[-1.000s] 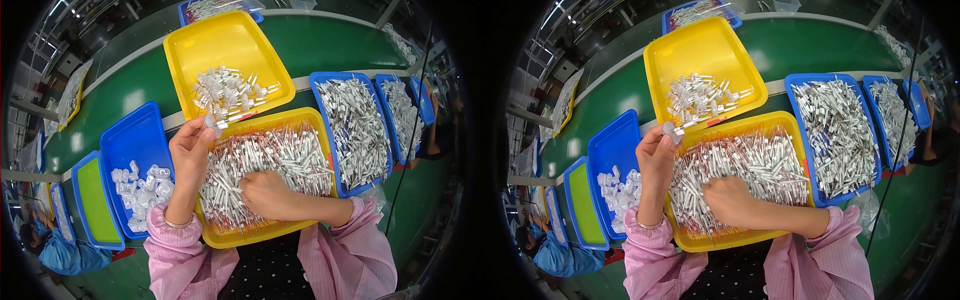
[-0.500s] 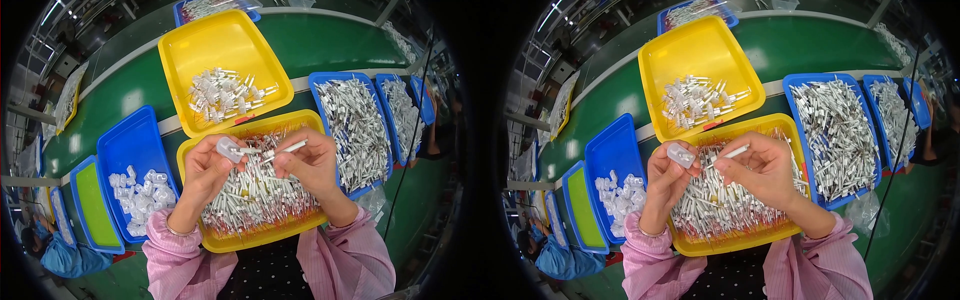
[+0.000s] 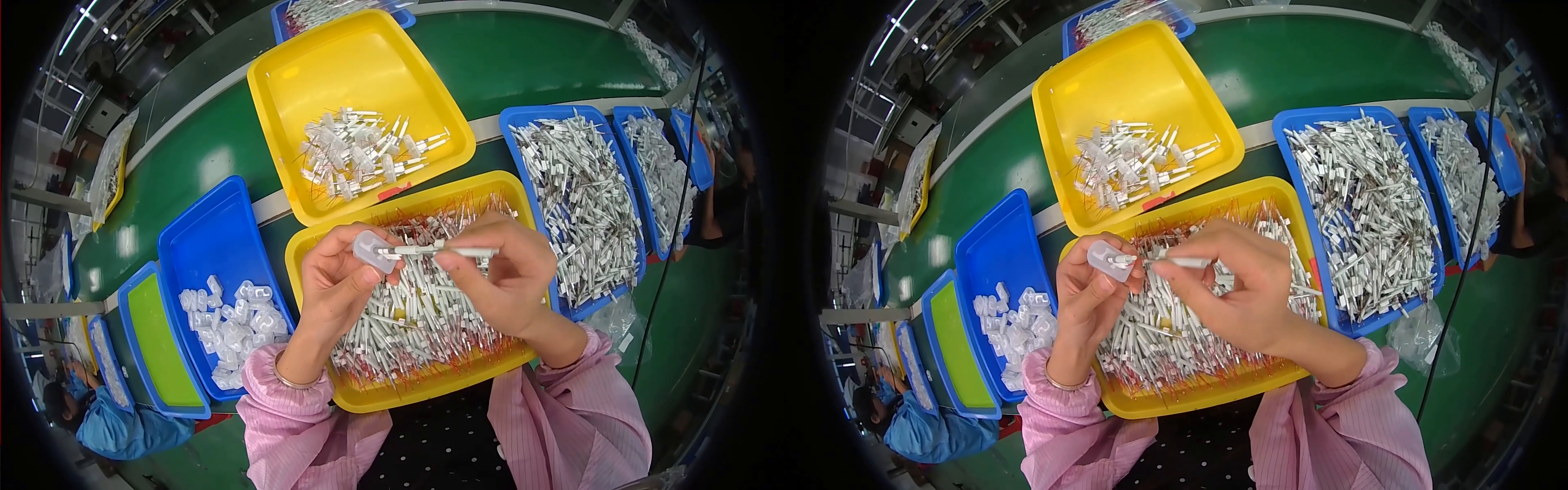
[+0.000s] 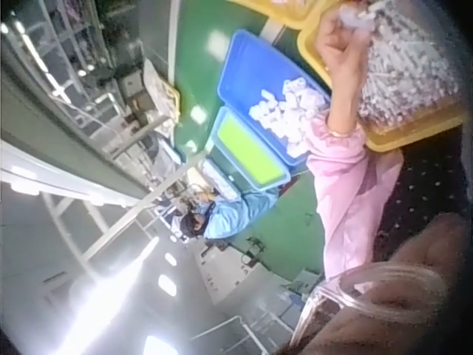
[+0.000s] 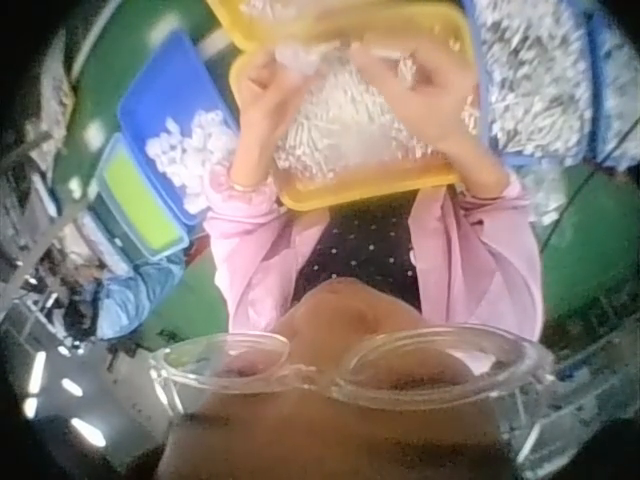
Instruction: The person assembles small plastic connectors and metal components by hand at an industrial workstation.
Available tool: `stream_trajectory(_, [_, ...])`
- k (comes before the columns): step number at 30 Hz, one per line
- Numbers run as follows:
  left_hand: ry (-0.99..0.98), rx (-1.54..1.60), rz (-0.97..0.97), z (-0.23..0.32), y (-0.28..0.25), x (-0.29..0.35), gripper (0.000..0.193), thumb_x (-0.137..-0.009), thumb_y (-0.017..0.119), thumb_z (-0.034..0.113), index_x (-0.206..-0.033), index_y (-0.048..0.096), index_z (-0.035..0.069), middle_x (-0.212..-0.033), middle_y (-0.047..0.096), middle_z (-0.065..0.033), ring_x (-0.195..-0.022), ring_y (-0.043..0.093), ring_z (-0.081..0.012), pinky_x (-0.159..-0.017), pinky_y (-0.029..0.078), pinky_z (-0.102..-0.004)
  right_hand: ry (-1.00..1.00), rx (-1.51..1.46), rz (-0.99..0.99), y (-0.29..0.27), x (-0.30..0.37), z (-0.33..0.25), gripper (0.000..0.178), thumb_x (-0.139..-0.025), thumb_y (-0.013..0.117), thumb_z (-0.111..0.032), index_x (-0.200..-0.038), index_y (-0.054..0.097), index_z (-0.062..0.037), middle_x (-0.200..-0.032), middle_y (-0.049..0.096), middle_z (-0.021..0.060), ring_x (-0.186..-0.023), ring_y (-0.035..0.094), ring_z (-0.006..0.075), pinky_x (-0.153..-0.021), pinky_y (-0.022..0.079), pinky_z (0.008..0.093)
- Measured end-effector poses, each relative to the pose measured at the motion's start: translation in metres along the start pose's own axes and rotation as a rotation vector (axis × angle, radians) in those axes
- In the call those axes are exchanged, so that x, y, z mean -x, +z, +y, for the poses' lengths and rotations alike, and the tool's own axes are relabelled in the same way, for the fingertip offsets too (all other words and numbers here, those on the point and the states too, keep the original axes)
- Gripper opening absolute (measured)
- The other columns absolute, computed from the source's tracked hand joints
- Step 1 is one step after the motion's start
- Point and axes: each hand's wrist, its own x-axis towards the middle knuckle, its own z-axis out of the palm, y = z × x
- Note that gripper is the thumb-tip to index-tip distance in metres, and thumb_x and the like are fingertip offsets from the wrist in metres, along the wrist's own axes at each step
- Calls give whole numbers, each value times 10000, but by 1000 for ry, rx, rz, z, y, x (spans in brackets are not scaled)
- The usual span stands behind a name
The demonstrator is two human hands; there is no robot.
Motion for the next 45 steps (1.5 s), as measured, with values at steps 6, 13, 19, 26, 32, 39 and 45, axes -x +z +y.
stream_trajectory(6, [53, -83, -22, -2, 0, 1, 310, -793, 613, -10, -1083, 506, -33, -1046, 574, -175, -880, 601, -209, -718, 520, -311, -197, 109, -8, 11, 3, -3, 162, -659, 716, 25, -788, 621, 10, -665, 602, 97, -526, 574, 170, -446, 419, 245])
stream_trajectory(13, [38, -125, -9, -4, 1, 3, 309, -795, 608, -23, -1083, 496, -37, -1029, 583, -182, -864, 607, -200, -709, 522, -306, 13, -43, -75, 12, 6, 4, 112, -696, 693, 23, -786, 626, 15, -673, 615, 109, -551, 589, 163, -472, 444, 253])
stream_trajectory(19, [35, -87, -26, -7, -1, 3, 287, -802, 618, 12, -1046, 475, -39, -1003, 588, -179, -792, 613, -186, -685, 517, -291, 227, -230, 10, 25, 20, 9, 85, -717, 686, 17, -773, 623, 21, -679, 622, 107, -563, 587, 137, -495, 443, 243])
stream_trajectory(26, [44, -145, -29, -5, -3, 5, 285, -801, 619, 4, -1035, 465, -47, -994, 586, -179, -797, 607, -177, -670, 511, -277, -39, -19, -70, 26, 18, 15, 87, -740, 666, 36, -778, 588, 39, -699, 630, 131, -580, 608, 137, -504, 462, 227])
stream_trajectory(32, [55, -250, -85, 0, -6, 3, 303, -793, 619, -17, -1048, 460, -56, -997, 585, -181, -805, 602, -171, -690, 507, -267, 107, -137, -6, 32, 21, 17, 97, -719, 680, 9, -695, 587, -1, -610, 583, 84, -491, 547, 131, -455, 403, 245])
stream_trajectory(39, [35, -203, -85, -1, -4, -4, 269, -824, 591, 20, -1058, 481, -53, -967, 598, -162, -790, 599, -170, -693, 503, -284, 44, -27, -19, 25, 16, 14, 67, -732, 677, -13, -736, 611, 0, -601, 568, 73, -480, 527, 130, -449, 395, 249])
stream_trajectory(45, [150, -363, 322, 28, -20, -45, 233, -820, 589, 55, -1017, 523, -52, -872, 613, -128, -747, 594, -157, -649, 490, -277, 45, 330, -231, -18, -9, -10, 134, -735, 676, -56, -840, 626, 8, -697, 599, 124, -549, 574, 206, -493, 429, 284])
